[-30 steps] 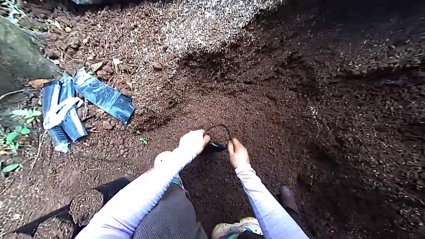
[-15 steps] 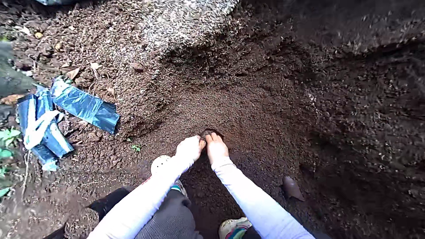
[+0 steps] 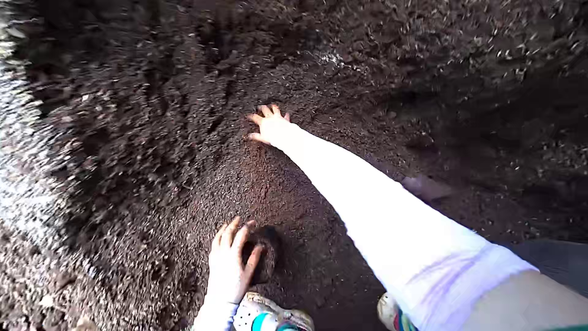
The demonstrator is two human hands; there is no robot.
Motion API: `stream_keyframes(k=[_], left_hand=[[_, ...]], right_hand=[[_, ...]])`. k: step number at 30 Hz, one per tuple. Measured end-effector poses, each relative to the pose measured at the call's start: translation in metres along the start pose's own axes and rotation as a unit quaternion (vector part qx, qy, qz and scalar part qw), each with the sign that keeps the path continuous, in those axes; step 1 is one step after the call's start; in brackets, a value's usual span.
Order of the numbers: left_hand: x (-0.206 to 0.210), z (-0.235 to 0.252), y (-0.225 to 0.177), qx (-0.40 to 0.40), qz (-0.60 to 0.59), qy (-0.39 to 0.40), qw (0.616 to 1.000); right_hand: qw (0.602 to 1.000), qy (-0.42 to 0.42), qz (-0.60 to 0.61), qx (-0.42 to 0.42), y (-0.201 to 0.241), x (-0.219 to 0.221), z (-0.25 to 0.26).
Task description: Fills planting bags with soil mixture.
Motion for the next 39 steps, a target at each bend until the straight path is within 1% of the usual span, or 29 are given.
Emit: stream_keyframes(k=[1,2,4,7,10,12,13,15,18,19,21,22,23,24,25,26,27,28,29,31,32,33,35,39], left_hand=[[0.011,0.007,-0.004,0.037,0.001,0.021,0.999],[0.02,0.011,-0.006,0.057,-0.012,0.041,0.997],[0.03,0.013,-0.004,0.065,-0.06,0.054,0.995],[0.025,0.008,0.001,0.048,-0.131,0.015,0.99],[0.019,0.004,-0.001,0.059,-0.122,-0.013,0.991],[0.017,0.002,-0.003,0.071,-0.115,-0.044,0.99],[0.016,0.0,-0.002,0.066,-0.124,-0.066,0.988],[0.007,-0.001,0.002,0.033,-0.14,-0.096,0.985],[-0.022,-0.001,0.006,-0.017,-0.111,-0.108,0.988],[-0.032,-0.008,0.008,-0.029,-0.097,-0.121,0.988],[-0.042,-0.029,0.007,-0.049,-0.068,-0.135,0.987],[-0.039,-0.041,0.006,-0.071,-0.053,-0.118,0.989],[-0.032,-0.051,0.006,-0.109,-0.05,-0.077,0.99],[-0.021,-0.059,0.006,-0.158,-0.057,-0.02,0.986],[-0.012,-0.065,0.007,-0.207,-0.077,0.035,0.975],[-0.006,-0.067,0.007,-0.239,-0.104,0.062,0.964],[-0.005,-0.065,0.005,-0.255,-0.134,0.059,0.956],[-0.009,-0.062,0.003,-0.264,-0.162,0.04,0.95],[-0.013,-0.06,0.002,-0.27,-0.184,0.021,0.945],[-0.019,-0.059,0.002,-0.277,-0.201,0.008,0.939],[-0.018,-0.059,0.003,-0.276,-0.205,0.015,0.939],[-0.016,-0.06,0.004,-0.274,-0.211,0.022,0.938],[-0.011,-0.061,0.005,-0.273,-0.223,0.027,0.936],[-0.014,-0.063,0.003,-0.274,-0.247,0.013,0.93]], right_hand=[[1.0,-0.005,-0.015,0.01,-0.014,0.009,0.009],[1.0,-0.009,-0.026,0.011,-0.023,0.019,0.012],[0.999,0.008,-0.027,0.02,-0.034,0.039,0.004],[0.995,0.077,0.021,0.054,-0.048,0.062,-0.029],[0.987,0.148,0.016,0.065,-0.058,0.079,-0.071],[0.986,0.153,-0.012,0.067,-0.065,0.097,-0.097],[0.984,0.162,-0.022,0.072,-0.066,0.102,-0.11],[0.976,0.199,-0.021,0.092,-0.06,0.096,-0.134],[0.953,0.275,0.007,0.124,-0.054,0.084,-0.159],[0.948,0.293,0.02,0.121,-0.046,0.077,-0.167],[0.948,0.301,0.074,0.076,-0.01,0.053,-0.184],[0.946,0.303,0.109,0.045,0.015,0.036,-0.195],[0.939,0.305,0.159,0.025,0.042,0.019,-0.207],[0.925,0.299,0.233,0.021,0.069,0.004,-0.22],[0.902,0.282,0.325,0.032,0.091,-0.005,-0.232],[0.873,0.266,0.406,0.053,0.109,-0.007,-0.242],[0.848,0.252,0.46,0.076,0.122,-0.005,-0.251],[0.843,0.241,0.473,0.088,0.13,0.001,-0.257],[0.863,0.231,0.442,0.081,0.133,0.007,-0.261],[0.934,0.212,0.286,0.023,0.135,0.019,-0.266],[0.957,0.203,0.205,-0.006,0.136,0.023,-0.269],[0.971,0.192,0.138,-0.033,0.138,0.026,-0.272],[0.98,0.168,0.077,-0.075,0.141,0.029,-0.278],[0.982,0.168,0.011,-0.091,0.147,0.014,-0.285]])
Point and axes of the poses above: each hand's wrist, its own z-axis towards the middle knuckle, its own x-axis out of the palm, y = z × x, the point moved 8 cm from there along z, towards the middle knuckle, and after that the axes turned 12 degrees about -y, right-handed, at the moved point
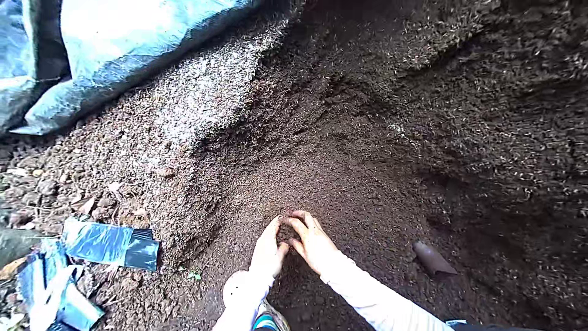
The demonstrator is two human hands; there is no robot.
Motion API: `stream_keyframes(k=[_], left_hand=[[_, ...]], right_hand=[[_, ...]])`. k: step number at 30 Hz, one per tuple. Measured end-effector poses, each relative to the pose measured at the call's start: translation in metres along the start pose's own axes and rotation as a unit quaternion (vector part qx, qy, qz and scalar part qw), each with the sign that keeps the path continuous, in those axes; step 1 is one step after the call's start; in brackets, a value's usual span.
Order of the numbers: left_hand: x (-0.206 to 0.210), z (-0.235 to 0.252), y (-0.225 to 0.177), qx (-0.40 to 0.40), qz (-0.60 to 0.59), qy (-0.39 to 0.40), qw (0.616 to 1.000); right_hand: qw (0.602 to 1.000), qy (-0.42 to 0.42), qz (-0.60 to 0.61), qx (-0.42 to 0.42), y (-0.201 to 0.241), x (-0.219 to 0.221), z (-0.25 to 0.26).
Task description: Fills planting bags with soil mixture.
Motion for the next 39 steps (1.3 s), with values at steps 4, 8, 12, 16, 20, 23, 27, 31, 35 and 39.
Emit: stream_keyframes(k=[4,8,12,16,20,23,27,31,35,39], left_hand=[[0.002,-0.002,-0.001,0.001,0.002,0.011,1.0],[0.002,-0.002,-0.001,-0.001,0.02,0.009,1.0],[-0.005,-0.006,0.012,-0.032,0.031,-0.034,0.998],[0.01,-0.014,0.033,-0.16,0.158,0.1,0.969],[0.015,-0.01,0.024,-0.135,0.163,0.119,0.97],[0.02,-0.009,0.024,-0.109,0.146,0.105,0.978],[0.015,-0.009,0.029,-0.077,0.137,0.086,0.984],[-0.012,-0.002,0.036,-0.106,0.061,0.068,0.99],[-0.01,0.003,0.046,-0.283,0.004,0.1,0.954],[0.018,0.018,0.044,-0.274,0.028,0.172,0.946]], right_hand=[[0.997,0.019,-0.076,-0.016,-0.004,0.016,-0.003],[0.993,0.06,-0.093,-0.028,0.001,0.023,0.001],[0.997,0.072,-0.021,-0.005,-0.011,0.001,0.008],[0.995,0.095,-0.043,0.01,-0.01,0.004,0.003],[0.99,0.114,-0.081,-0.006,0.008,0.013,0.002],[0.987,0.106,-0.116,-0.028,0.008,0.03,0.006],[0.985,0.127,-0.113,-0.025,0.007,0.032,0.013],[0.994,0.085,0.05,-0.043,-0.025,-0.01,0.037],[0.962,0.15,0.14,0.18,-0.098,0.019,0.032],[0.934,0.2,0.139,0.26,-0.097,0.036,0.021]])
Point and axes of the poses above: each hand's wrist, its own z-axis towards the middle knuckle, its own x-axis out of the palm, y = z × x, the point moved 8 cm from there along z, towards the middle knuckle, and after that the axes turned 12 degrees about -y, right-handed, at the moved point
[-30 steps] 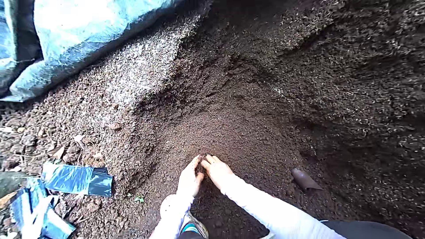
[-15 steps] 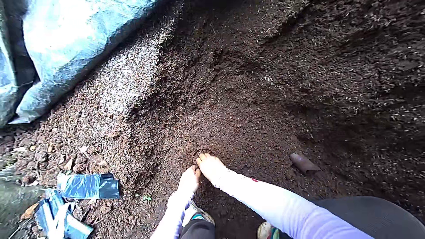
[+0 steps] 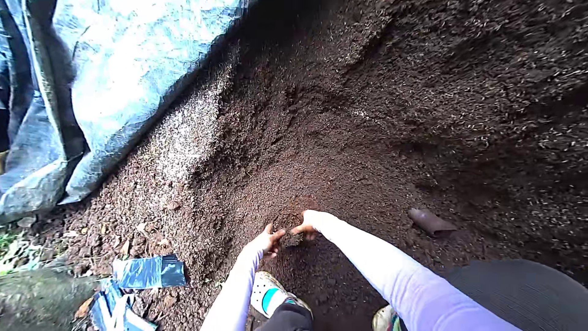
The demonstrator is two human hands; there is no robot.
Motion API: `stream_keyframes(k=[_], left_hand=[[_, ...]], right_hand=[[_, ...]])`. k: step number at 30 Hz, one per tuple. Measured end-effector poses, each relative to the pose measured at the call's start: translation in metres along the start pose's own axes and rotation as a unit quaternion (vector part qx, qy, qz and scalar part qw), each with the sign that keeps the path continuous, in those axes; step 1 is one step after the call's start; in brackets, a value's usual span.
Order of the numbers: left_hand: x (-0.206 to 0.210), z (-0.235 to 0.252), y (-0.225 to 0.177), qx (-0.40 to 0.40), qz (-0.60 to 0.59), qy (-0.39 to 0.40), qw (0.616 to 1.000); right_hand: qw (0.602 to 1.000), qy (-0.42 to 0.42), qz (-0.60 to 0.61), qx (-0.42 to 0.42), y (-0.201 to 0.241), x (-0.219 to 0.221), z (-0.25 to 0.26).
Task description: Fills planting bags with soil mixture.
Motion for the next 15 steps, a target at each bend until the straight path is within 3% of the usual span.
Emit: stream_keyframes(k=[4,10,13,15], left_hand=[[0.0,0.001,-0.013,0.076,0.047,-0.012,0.996],[0.0,0.002,-0.011,0.088,0.1,-0.087,0.987],[-0.001,-0.012,0.0,0.084,0.002,-0.103,0.991],[0.019,-0.029,0.022,-0.016,-0.13,-0.053,0.99]], right_hand=[[0.983,-0.019,-0.175,-0.05,0.037,-0.007,-0.025],[0.97,-0.052,-0.233,-0.05,0.047,0.002,-0.047],[0.966,-0.041,-0.237,-0.096,0.05,-0.008,-0.039],[0.977,-0.027,-0.181,-0.109,0.053,-0.016,-0.017]])
Point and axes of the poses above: each hand's wrist, its own z-axis towards the middle knuckle, its own x-axis out of the palm, y = z × x, the point moved 8 cm from there along z, towards the middle knuckle, and after that the axes turned 12 degrees about -y, right-handed, at the moved point
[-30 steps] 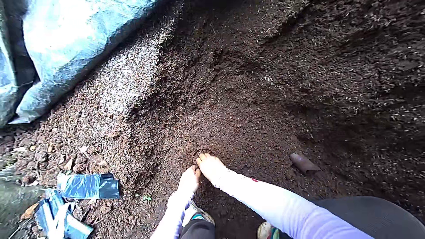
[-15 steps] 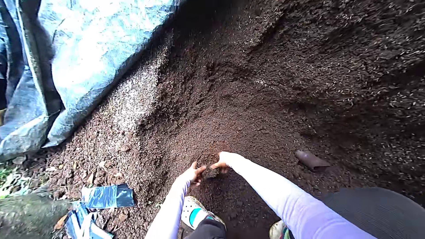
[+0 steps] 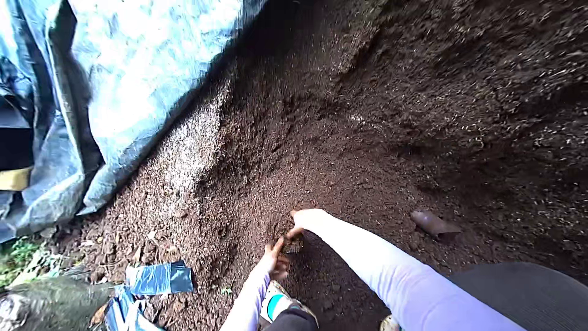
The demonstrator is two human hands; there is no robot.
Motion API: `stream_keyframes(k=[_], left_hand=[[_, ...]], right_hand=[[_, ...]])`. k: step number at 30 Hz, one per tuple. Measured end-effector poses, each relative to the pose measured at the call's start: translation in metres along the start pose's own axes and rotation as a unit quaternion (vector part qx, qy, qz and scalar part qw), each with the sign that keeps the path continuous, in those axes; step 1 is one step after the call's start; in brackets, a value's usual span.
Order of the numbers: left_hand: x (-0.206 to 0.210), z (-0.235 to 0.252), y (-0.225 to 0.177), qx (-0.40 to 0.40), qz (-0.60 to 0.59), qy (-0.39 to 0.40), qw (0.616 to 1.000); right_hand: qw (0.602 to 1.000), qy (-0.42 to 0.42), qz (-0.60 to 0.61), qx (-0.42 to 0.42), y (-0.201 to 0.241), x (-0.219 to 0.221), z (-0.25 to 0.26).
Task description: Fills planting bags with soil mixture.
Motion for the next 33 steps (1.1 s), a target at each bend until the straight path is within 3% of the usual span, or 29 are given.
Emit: stream_keyframes(k=[3,6,8,11,16,18,21,25,28,30,32,33], left_hand=[[0.036,-0.016,0.023,-0.146,-0.214,0.086,0.962],[0.044,-0.002,0.002,-0.13,-0.41,0.016,0.903],[0.045,0.003,-0.003,-0.115,-0.444,-0.03,0.888],[0.045,0.002,-0.001,-0.125,-0.421,-0.062,0.896],[0.041,-0.005,0.0,-0.148,-0.35,-0.085,0.921],[0.039,-0.006,0.001,-0.152,-0.327,-0.098,0.927],[0.035,-0.005,0.004,-0.15,-0.292,-0.102,0.939],[0.029,-0.003,0.006,-0.131,-0.24,-0.077,0.959],[0.015,-0.007,0.003,-0.099,-0.146,-0.076,0.981],[0.004,-0.009,-0.001,-0.053,-0.073,-0.083,0.992],[-0.01,-0.002,-0.008,0.048,0.004,-0.119,0.992],[-0.015,0.001,-0.014,0.122,0.041,-0.13,0.983]], right_hand=[[1.0,0.017,0.021,-0.008,-0.004,0.012,0.038],[0.998,0.039,-0.036,-0.028,0.004,0.02,0.062],[0.996,0.045,-0.064,-0.046,0.008,0.028,0.077],[0.993,0.033,-0.09,-0.073,0.02,0.032,0.074],[0.994,0.017,-0.087,-0.059,0.06,-0.024,-0.051],[0.996,-0.013,-0.06,-0.068,0.057,-0.014,-0.042],[0.977,-0.022,-0.144,-0.156,0.063,0.006,-0.011],[0.939,0.016,-0.261,-0.225,0.069,-0.002,-0.026],[0.954,-0.021,-0.174,-0.243,0.048,-0.015,-0.018],[0.978,-0.015,-0.047,-0.205,0.025,-0.036,-0.007],[0.984,-0.059,0.066,-0.155,-0.016,-0.06,0.014],[0.978,-0.122,0.092,-0.144,-0.047,-0.064,0.036]])
Point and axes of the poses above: each hand's wrist, its own z-axis towards the middle knuckle, its own x-axis out of the palm, y = z × x, the point moved 8 cm from there along z, towards the middle knuckle, and after that the axes turned 12 degrees about -y, right-handed, at the moved point
